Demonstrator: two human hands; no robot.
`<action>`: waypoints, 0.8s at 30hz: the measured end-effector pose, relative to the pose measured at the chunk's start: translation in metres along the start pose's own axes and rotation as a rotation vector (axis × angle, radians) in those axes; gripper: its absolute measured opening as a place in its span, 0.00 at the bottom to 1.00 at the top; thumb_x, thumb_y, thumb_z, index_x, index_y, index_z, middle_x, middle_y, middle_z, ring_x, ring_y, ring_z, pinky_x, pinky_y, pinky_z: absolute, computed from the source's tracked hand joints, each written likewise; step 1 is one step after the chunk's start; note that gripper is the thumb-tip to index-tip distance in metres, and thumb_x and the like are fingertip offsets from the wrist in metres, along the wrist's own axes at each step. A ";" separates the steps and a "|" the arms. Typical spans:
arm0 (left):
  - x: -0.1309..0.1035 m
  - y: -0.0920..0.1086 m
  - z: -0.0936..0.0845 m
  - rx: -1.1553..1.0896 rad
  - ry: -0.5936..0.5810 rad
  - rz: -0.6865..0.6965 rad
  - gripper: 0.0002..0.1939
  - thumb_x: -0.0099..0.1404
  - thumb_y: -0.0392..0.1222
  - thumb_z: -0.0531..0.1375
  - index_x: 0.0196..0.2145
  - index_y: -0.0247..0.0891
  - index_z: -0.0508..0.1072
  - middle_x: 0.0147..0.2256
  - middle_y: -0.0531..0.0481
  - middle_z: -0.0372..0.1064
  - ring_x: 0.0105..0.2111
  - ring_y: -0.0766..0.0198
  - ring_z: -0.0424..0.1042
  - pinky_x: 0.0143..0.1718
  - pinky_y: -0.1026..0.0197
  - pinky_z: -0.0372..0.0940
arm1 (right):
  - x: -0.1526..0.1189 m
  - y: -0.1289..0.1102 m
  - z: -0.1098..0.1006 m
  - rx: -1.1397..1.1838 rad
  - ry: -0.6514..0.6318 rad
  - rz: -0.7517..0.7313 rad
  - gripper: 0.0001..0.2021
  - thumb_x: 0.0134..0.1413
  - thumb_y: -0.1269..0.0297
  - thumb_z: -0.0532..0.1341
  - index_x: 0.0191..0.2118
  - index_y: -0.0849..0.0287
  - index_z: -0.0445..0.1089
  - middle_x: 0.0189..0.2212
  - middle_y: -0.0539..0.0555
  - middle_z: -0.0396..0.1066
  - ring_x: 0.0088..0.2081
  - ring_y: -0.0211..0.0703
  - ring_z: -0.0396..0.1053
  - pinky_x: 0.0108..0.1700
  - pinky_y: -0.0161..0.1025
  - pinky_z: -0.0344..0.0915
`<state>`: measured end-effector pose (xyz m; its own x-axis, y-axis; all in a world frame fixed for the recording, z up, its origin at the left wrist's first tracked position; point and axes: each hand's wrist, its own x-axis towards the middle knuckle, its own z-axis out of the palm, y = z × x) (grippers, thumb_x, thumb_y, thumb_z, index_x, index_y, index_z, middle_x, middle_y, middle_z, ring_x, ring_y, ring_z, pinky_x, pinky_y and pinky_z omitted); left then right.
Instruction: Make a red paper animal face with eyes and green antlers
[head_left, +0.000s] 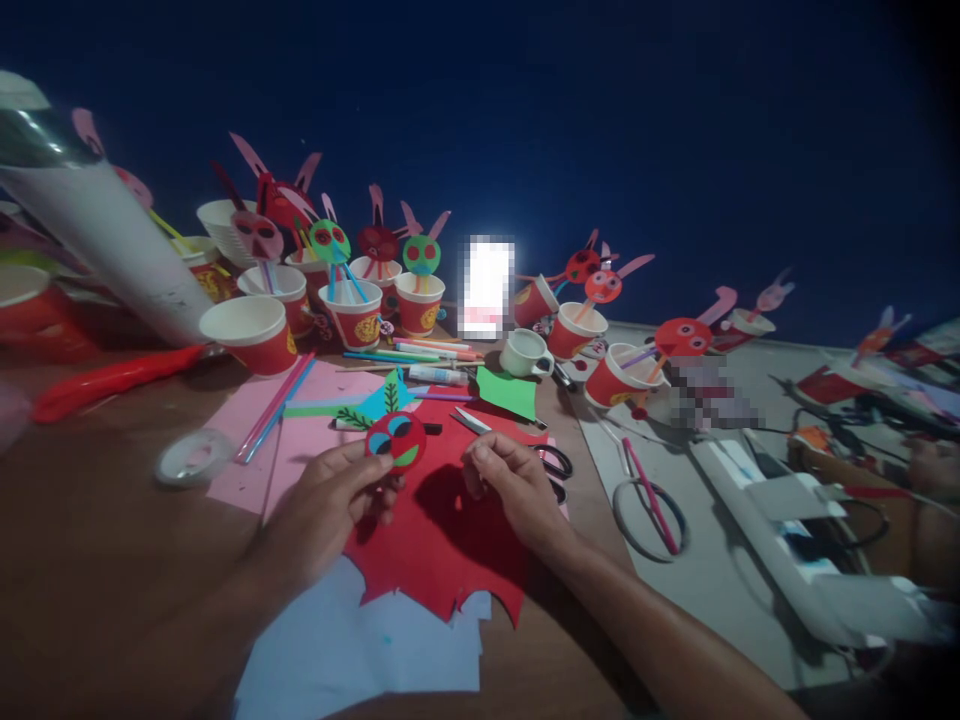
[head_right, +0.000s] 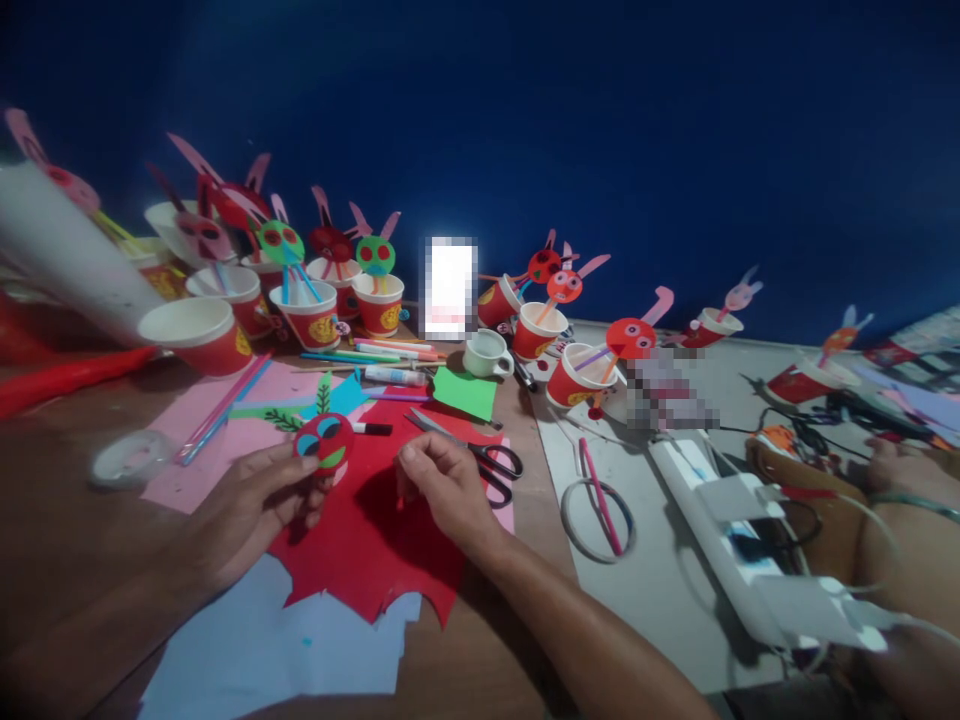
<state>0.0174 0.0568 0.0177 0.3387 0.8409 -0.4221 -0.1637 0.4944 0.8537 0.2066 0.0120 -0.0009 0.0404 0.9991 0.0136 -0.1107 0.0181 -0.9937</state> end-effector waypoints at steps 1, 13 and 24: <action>0.000 0.001 0.000 -0.003 0.012 -0.002 0.08 0.52 0.39 0.64 0.28 0.33 0.71 0.22 0.51 0.69 0.19 0.69 0.64 0.18 0.68 0.61 | 0.000 -0.001 0.000 -0.051 0.033 -0.020 0.12 0.57 0.58 0.57 0.27 0.60 0.64 0.19 0.46 0.62 0.22 0.32 0.61 0.27 0.31 0.59; -0.008 -0.005 0.008 0.109 -0.031 -0.090 0.13 0.55 0.48 0.62 0.23 0.35 0.67 0.18 0.56 0.63 0.16 0.73 0.60 0.15 0.70 0.55 | -0.011 -0.007 0.003 -0.816 0.068 -0.611 0.24 0.51 0.64 0.63 0.53 0.55 0.58 0.50 0.57 0.65 0.53 0.48 0.61 0.54 0.46 0.59; -0.012 -0.010 0.013 0.211 -0.095 -0.091 0.18 0.57 0.50 0.59 0.18 0.35 0.63 0.14 0.58 0.58 0.12 0.74 0.55 0.14 0.70 0.50 | -0.008 -0.008 0.005 -0.992 0.007 -0.665 0.23 0.55 0.59 0.59 0.56 0.57 0.55 0.49 0.58 0.67 0.50 0.50 0.62 0.50 0.47 0.58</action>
<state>0.0268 0.0387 0.0179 0.4305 0.7654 -0.4783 0.0657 0.5020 0.8624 0.2018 0.0044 0.0073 -0.1946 0.8047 0.5609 0.7493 0.4909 -0.4444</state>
